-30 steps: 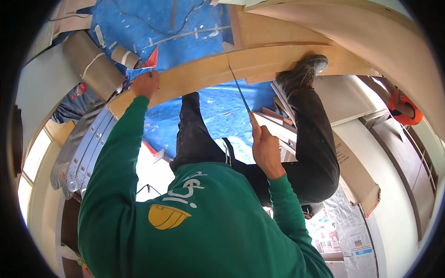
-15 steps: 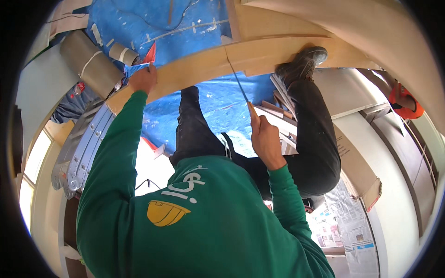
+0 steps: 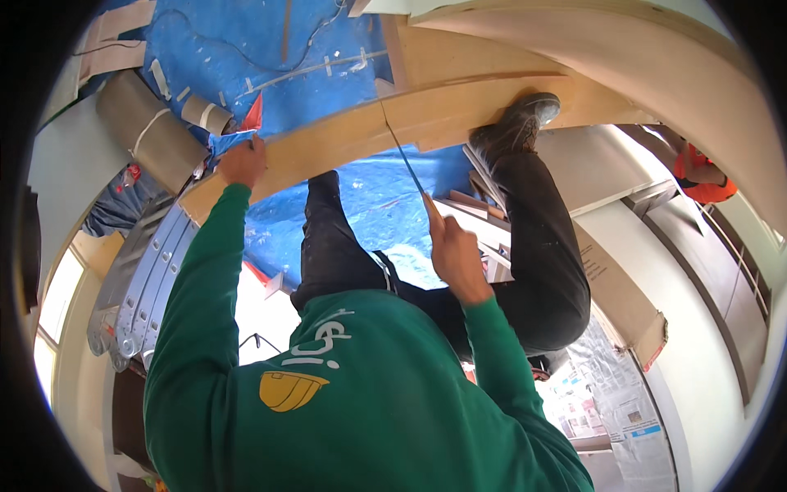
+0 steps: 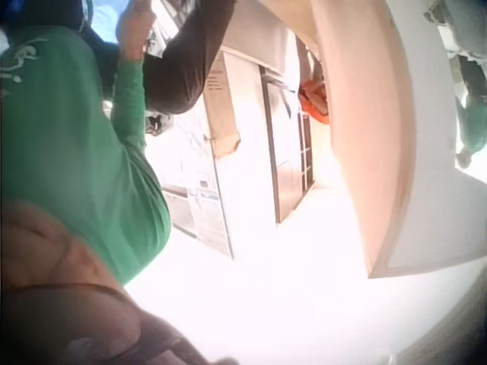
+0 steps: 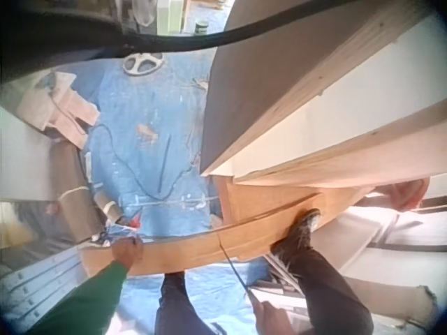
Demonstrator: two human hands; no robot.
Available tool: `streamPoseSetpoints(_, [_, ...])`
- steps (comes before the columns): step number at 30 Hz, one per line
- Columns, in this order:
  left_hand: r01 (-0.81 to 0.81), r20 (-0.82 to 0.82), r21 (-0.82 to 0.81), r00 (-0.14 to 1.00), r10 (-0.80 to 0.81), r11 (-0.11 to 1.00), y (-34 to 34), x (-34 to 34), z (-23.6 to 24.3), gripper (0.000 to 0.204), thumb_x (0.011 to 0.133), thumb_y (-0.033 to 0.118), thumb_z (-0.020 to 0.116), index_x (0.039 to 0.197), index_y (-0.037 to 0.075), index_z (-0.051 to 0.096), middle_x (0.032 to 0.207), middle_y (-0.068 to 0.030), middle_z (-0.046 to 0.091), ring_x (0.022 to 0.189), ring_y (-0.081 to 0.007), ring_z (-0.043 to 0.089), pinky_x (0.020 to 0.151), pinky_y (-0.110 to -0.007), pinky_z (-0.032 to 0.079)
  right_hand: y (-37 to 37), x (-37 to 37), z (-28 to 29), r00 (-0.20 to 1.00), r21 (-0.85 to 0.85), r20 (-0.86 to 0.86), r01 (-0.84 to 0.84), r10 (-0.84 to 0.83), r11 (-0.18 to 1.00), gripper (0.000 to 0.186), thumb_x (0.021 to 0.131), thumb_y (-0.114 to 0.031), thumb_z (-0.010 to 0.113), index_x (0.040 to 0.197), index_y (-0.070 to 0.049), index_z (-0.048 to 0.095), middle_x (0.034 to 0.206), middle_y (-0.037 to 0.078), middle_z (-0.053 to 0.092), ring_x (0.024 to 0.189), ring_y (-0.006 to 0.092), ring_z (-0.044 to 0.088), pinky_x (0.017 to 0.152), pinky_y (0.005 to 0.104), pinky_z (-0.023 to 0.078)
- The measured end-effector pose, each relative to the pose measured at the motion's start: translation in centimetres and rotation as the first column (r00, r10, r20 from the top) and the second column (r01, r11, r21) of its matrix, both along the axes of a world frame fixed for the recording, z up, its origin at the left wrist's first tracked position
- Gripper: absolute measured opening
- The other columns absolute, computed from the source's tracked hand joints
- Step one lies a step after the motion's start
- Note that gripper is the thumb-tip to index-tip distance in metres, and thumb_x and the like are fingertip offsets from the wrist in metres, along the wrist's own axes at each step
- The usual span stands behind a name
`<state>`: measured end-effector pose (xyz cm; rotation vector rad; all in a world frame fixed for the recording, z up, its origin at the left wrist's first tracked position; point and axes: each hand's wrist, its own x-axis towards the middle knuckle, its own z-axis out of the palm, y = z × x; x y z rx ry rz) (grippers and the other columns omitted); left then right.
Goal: The person measures a wooden board using a metal square and marks it with a pencil. They then use a hand saw to cut the board along the marked line. Finally, the person carries the cut piece of wood and places it against a wall.
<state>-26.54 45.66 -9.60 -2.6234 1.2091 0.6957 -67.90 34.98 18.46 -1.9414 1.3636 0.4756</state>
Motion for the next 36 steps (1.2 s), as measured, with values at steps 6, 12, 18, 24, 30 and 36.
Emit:
streamPoseSetpoints(6, [0.001,-0.032,-0.026,0.999,-0.002,1.000,-3.3,-0.3,0.2,0.061,0.103,0.054,0.044,0.088,0.010,0.083,0.084,-0.0234,0.078,0.080,-0.0464,0.076,0.077,-0.059,0.060,-2.6,2.4,-17.7,0.995,-0.224,0.036,-0.085,0.095,0.971,0.034,0.107,-0.022,0.055,0.132,-0.001,0.063,0.091,0.031,0.068,0.076,0.0505,0.070,0.070,0.0600,0.057])
streamPoseSetpoints(12, [-0.061,-0.063,0.025,0.996,0.063,0.998,-2.2,0.5,0.7,0.061,0.102,0.055,0.044,0.091,0.009,0.083,0.089,-0.0243,0.078,0.083,-0.0469,0.076,0.078,-0.058,0.060,-4.6,6.6,-19.5,0.936,-0.069,0.048,0.353,-0.350,0.933,0.049,0.110,-0.033,0.048,0.100,0.010,0.067,0.088,0.041,0.069,0.087,0.0589,0.068,0.078,0.0640,0.055])
streamPoseSetpoints(18, [-0.040,-0.088,0.022,0.995,0.041,0.999,-3.4,0.4,1.2,0.062,0.103,0.056,0.044,0.094,0.010,0.083,0.093,-0.0242,0.079,0.087,-0.0473,0.076,0.081,-0.059,0.060,-8.0,8.3,-17.2,0.906,0.217,-0.132,0.421,-0.401,0.881,0.041,0.108,-0.029,0.049,0.108,0.008,0.068,0.086,0.034,0.072,0.081,0.0527,0.072,0.076,0.0622,0.057])
streamPoseSetpoints(24, [-0.061,-0.069,-0.014,0.996,0.060,0.998,-2.2,-0.1,0.9,0.059,0.102,0.055,0.047,0.091,0.009,0.083,0.089,-0.0240,0.078,0.085,-0.0475,0.076,0.078,-0.058,0.060,-1.8,0.8,-7.2,0.992,-0.126,0.065,-0.100,0.109,0.987,0.044,0.109,-0.014,0.047,0.150,-0.005,0.059,0.080,0.027,0.069,0.071,0.0446,0.069,0.063,0.0565,0.054])
streamPoseSetpoints(30, [-0.038,-0.078,-0.080,0.996,0.032,0.996,-2.4,0.8,-0.5,0.058,0.102,0.053,0.048,0.088,0.009,0.083,0.087,-0.0240,0.078,0.082,-0.0468,0.076,0.075,-0.058,0.060,-2.5,1.1,-8.4,0.972,-0.052,-0.111,-0.216,0.209,0.975,0.046,0.108,-0.019,0.053,0.151,-0.004,0.057,0.085,0.031,0.072,0.074,0.0432,0.073,0.066,0.0564,0.055])
streamPoseSetpoints(36, [-0.052,-0.112,-0.034,0.993,0.048,0.998,-2.2,0.2,-0.3,0.060,0.102,0.055,0.047,0.092,0.008,0.084,0.088,-0.0224,0.079,0.083,-0.0446,0.077,0.076,-0.058,0.060,-9.2,10.7,-15.2,0.848,0.204,-0.273,0.513,-0.455,0.834,0.038,0.109,-0.021,0.047,0.135,0.002,0.063,0.076,0.029,0.071,0.068,0.0451,0.073,0.066,0.0540,0.061])
